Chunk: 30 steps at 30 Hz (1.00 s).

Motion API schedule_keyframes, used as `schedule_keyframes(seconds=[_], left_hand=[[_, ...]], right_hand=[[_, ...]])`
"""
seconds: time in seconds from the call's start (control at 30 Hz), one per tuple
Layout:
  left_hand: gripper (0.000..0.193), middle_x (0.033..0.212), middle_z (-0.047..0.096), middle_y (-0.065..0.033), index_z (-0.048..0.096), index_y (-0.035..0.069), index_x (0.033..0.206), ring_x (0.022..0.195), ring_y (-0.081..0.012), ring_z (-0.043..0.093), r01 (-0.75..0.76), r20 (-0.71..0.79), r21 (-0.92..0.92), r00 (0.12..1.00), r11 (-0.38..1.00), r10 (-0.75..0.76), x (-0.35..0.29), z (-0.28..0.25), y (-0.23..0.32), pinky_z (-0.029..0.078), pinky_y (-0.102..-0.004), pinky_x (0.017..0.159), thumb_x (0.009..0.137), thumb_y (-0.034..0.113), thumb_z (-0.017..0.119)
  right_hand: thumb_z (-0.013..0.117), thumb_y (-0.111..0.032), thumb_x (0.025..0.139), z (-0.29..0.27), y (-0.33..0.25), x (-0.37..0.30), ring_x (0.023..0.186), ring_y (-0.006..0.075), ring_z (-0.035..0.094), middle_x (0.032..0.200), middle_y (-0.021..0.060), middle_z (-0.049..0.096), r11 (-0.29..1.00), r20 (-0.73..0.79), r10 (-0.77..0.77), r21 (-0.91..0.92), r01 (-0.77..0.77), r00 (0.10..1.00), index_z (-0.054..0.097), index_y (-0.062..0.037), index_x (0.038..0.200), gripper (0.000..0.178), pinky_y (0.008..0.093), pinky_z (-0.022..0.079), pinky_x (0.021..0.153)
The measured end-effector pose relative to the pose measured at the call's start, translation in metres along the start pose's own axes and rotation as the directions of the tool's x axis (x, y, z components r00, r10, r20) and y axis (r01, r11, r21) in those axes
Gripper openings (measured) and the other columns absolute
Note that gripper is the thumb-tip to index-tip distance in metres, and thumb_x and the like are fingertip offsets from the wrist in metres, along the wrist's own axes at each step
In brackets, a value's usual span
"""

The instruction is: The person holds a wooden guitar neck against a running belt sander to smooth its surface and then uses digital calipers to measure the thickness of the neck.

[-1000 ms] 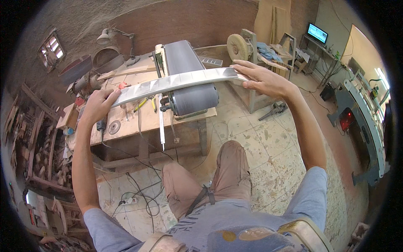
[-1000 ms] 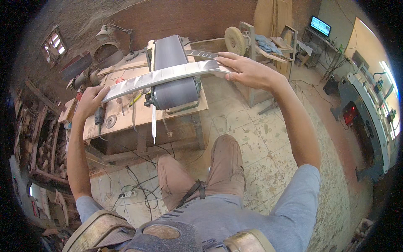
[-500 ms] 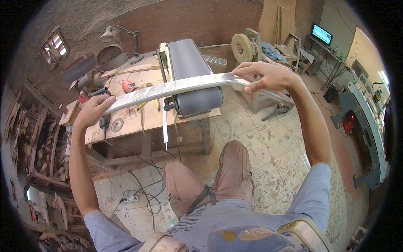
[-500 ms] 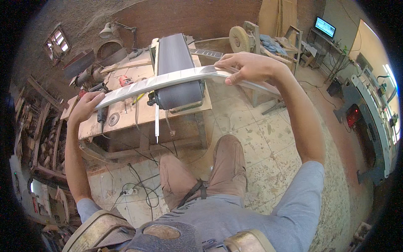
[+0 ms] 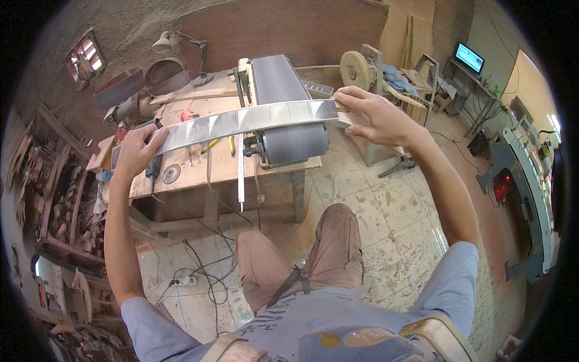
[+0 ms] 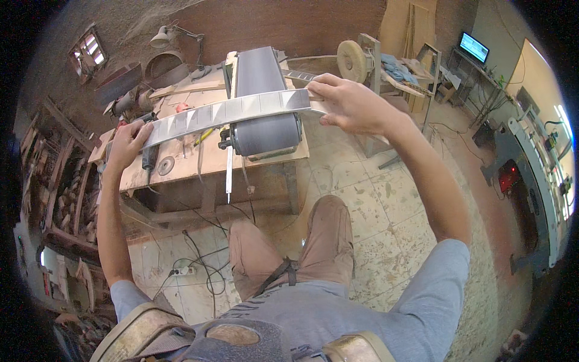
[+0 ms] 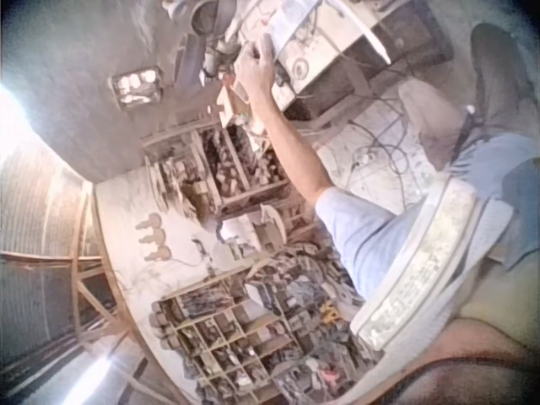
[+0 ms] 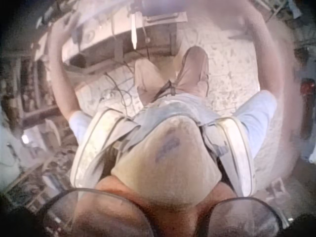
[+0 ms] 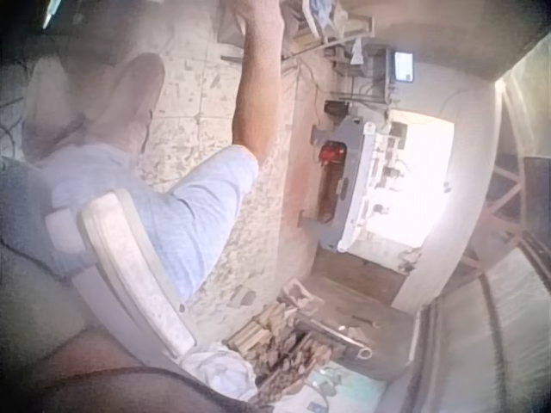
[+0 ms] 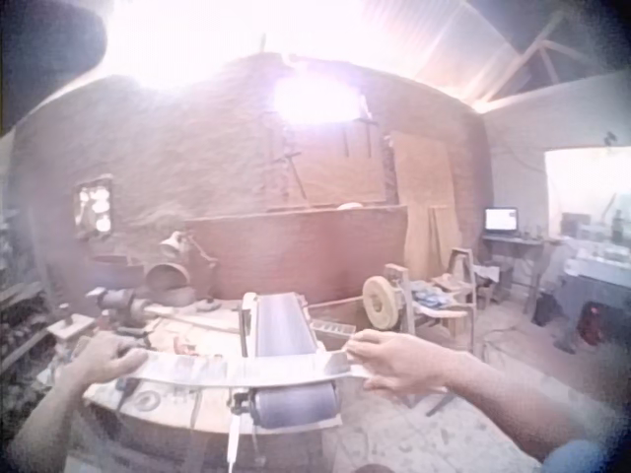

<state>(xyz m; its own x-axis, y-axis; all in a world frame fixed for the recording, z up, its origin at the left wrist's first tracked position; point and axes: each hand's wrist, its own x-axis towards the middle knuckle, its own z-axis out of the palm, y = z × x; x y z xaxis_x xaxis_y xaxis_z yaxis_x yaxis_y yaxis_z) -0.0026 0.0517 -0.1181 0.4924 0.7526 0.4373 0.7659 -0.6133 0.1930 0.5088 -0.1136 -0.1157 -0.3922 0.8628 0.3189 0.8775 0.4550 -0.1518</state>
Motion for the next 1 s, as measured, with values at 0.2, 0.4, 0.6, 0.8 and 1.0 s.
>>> schedule_keyframes(seconds=[0.2, 0.4, 0.6, 0.8, 1.0], left_hand=[[0.049, 0.071, 0.055, -0.0187, 0.057, -0.001, 0.081, 0.068, -0.0376, 0.052, -0.217, -0.289, 0.224, 0.916, 0.950, 0.278, -0.010, 0.006, 0.002, 0.038, -0.0440, 0.066, 0.103, 0.042, 0.057], [0.053, 0.077, 0.061, -0.0182, 0.063, -0.004, 0.085, 0.074, -0.0302, 0.059, 0.049, 0.140, -0.011, 0.989, 0.999, -0.047, -0.006, -0.014, 0.012, 0.044, -0.0422, 0.071, 0.102, 0.047, 0.058], [0.058, 0.071, 0.063, -0.0056, 0.073, -0.001, 0.090, 0.069, -0.0183, 0.059, 0.170, 0.262, -0.189, 0.958, 0.967, -0.117, -0.005, -0.019, 0.007, 0.046, -0.0374, 0.067, 0.105, 0.052, 0.056], [0.056, 0.074, 0.064, -0.0012, 0.076, 0.002, 0.095, 0.069, -0.0103, 0.059, 0.421, 0.621, -0.234, 0.758, 0.876, -0.198, 0.019, -0.027, -0.003, 0.045, -0.0292, 0.062, 0.107, 0.052, 0.054], [0.059, 0.073, 0.057, -0.0051, 0.072, -0.002, 0.088, 0.071, -0.0146, 0.053, 0.205, 0.356, -0.200, 0.926, 0.958, -0.124, 0.009, -0.015, -0.009, 0.042, -0.0343, 0.066, 0.101, 0.054, 0.061]], right_hand=[[0.083, -0.010, 0.083, 0.027, -0.014, -0.009, 0.135, 0.0331, 0.056, 0.153, 0.0090, 0.053, 0.982, -0.242, 0.005, -0.180, -0.050, 0.970, 0.053, -0.0081, 0.150, 0.073, 0.0434, 0.049, 0.115], [0.082, -0.016, 0.083, -0.004, -0.010, 0.001, 0.129, 0.0368, 0.059, 0.143, 0.0156, 0.059, 0.998, 0.053, 0.012, 0.060, -0.015, 0.999, 0.055, 0.0022, 0.144, 0.069, 0.0458, 0.049, 0.111], [0.081, -0.027, 0.081, -0.040, -0.016, 0.018, 0.133, 0.0363, 0.058, 0.148, 0.0197, 0.060, 0.971, 0.394, 0.140, 0.127, -0.205, 0.909, 0.059, 0.0026, 0.146, 0.074, 0.0439, 0.044, 0.115], [0.086, -0.030, 0.073, -0.056, -0.013, 0.039, 0.126, 0.0356, 0.065, 0.138, 0.0217, 0.069, 0.862, 0.662, 0.283, 0.143, -0.487, 0.694, 0.060, 0.0024, 0.144, 0.082, 0.0450, 0.050, 0.106], [0.085, -0.030, 0.080, -0.030, -0.012, 0.011, 0.132, 0.0361, 0.063, 0.143, 0.0222, 0.064, 0.987, 0.264, 0.087, 0.110, -0.119, 0.961, 0.058, -0.0012, 0.147, 0.078, 0.0434, 0.048, 0.113]])
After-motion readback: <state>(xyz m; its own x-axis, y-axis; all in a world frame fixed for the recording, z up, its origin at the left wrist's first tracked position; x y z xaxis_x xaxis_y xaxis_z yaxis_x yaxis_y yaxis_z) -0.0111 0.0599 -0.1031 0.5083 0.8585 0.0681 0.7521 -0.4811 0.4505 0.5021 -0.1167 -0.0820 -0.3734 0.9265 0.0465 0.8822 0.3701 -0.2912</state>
